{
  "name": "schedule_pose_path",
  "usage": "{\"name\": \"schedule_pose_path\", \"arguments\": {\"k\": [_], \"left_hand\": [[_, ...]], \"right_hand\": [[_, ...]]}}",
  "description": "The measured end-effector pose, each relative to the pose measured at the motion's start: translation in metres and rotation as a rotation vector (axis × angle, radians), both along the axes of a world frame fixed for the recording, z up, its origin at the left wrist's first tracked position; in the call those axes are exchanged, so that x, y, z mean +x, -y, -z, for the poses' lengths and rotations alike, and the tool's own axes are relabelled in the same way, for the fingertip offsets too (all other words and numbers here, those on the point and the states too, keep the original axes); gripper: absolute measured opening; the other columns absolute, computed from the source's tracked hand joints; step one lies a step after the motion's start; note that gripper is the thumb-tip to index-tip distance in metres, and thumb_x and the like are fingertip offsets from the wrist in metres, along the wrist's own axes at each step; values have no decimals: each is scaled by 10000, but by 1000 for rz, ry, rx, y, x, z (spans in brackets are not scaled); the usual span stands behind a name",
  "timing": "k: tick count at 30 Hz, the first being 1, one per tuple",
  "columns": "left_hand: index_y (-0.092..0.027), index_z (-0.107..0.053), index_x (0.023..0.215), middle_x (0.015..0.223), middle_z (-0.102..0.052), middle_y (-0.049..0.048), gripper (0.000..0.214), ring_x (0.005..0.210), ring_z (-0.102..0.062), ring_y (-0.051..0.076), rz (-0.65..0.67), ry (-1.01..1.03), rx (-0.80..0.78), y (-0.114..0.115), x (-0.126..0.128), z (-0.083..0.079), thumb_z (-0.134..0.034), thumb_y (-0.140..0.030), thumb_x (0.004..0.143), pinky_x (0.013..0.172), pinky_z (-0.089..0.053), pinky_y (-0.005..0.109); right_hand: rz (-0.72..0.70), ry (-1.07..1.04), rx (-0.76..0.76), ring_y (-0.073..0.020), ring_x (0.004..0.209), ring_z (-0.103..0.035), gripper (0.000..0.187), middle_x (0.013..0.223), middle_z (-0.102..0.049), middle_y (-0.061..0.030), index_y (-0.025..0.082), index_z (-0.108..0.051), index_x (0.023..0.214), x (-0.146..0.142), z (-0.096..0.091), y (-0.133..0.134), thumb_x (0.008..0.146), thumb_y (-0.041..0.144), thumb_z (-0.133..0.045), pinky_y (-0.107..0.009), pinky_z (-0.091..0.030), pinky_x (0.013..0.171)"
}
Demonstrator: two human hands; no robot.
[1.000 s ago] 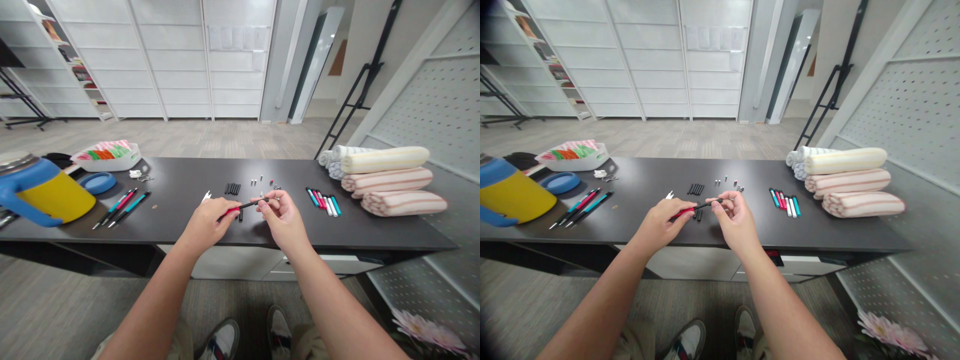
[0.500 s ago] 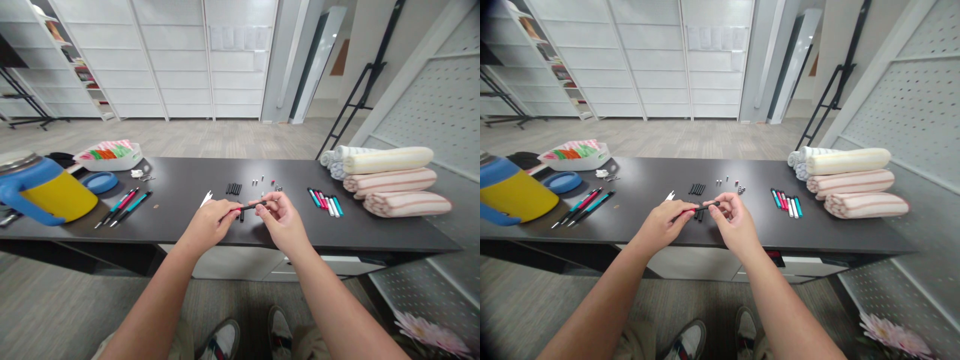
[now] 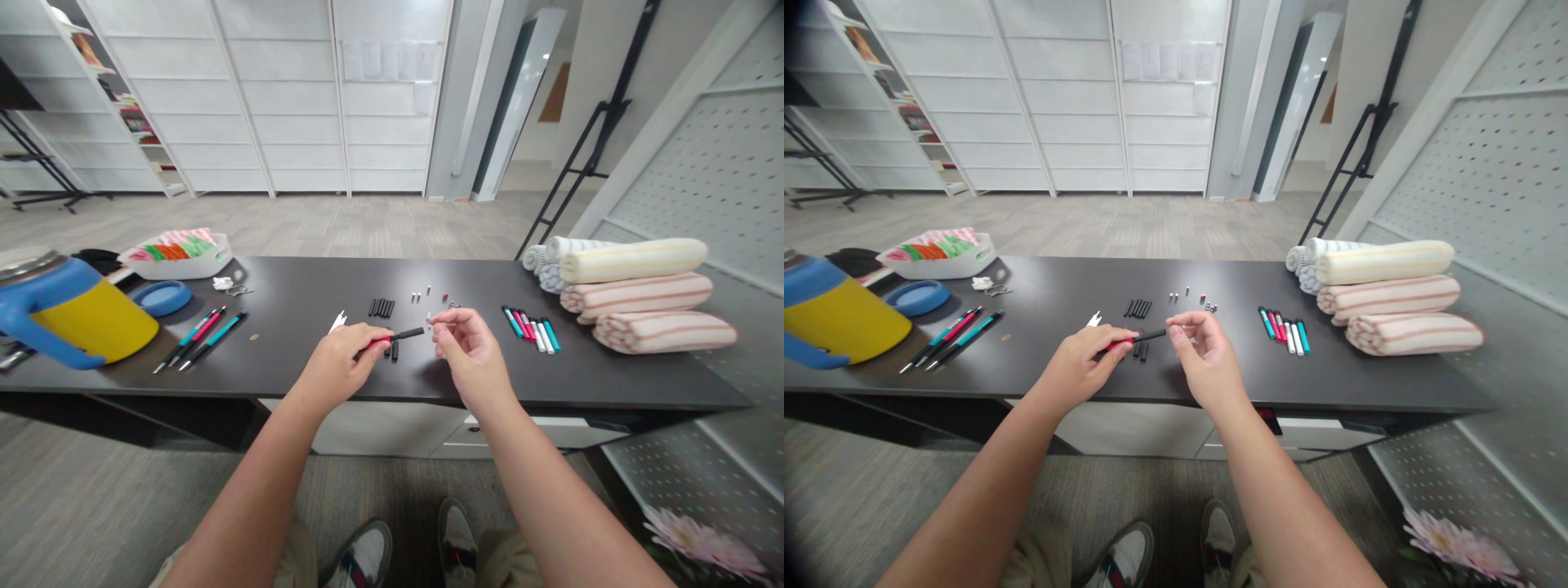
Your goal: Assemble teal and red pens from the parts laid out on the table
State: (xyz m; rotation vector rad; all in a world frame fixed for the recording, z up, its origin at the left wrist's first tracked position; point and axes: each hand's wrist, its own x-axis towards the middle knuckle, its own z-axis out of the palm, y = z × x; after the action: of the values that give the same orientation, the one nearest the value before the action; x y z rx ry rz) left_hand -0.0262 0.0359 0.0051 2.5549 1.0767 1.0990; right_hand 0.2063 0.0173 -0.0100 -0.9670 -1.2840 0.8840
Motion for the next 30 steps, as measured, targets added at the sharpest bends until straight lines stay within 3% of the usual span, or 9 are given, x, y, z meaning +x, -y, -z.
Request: {"name": "schedule_pose_path", "arguments": {"k": [2,6,12,20,30], "left_hand": [[-226,-734,1180,1024,-802,40,203,923,-740,189,-6,4,-1,-1,-1,1,-581,-293,1065,850,-530,326],[-222,-744,1171,1013,-804,46,202,912,-740,192,0,3,-3,-1,-1,0,-591,-293,1059,854,-537,335],[-233,-757,1173,1058,-814,58,217,947,-757,201,18,6,-5,-1,-2,0,-588,-308,1059,885,-550,350],[-233,-765,1162,1041,-810,54,203,921,-753,201,40,-13,-13,-1,-3,1,-610,-293,1046,890,-535,362],[-213,-784,1129,979,-790,48,182,854,-713,162,121,83,-109,2,-2,-1,-643,-257,1022,799,-534,292]], "right_hand": [[35,-44,20,-171,809,-601,232,1033,-695,-40,265,-618,1039,3,0,-2,944,432,-749,-299,-497,688],[-33,-44,36,-171,783,-583,292,936,-667,-16,272,-562,1030,3,2,-3,906,405,-790,-307,-497,711],[-36,17,42,-161,725,-578,308,953,-688,-16,278,-519,1022,3,-3,0,899,389,-779,-309,-480,664],[-14,311,108,-173,735,-591,205,966,-711,-26,273,-541,1010,10,-9,4,903,256,-715,-331,-500,673],[-66,379,132,-181,781,-602,196,958,-668,-20,271,-560,1027,9,-7,8,898,187,-682,-335,-513,707]]}}
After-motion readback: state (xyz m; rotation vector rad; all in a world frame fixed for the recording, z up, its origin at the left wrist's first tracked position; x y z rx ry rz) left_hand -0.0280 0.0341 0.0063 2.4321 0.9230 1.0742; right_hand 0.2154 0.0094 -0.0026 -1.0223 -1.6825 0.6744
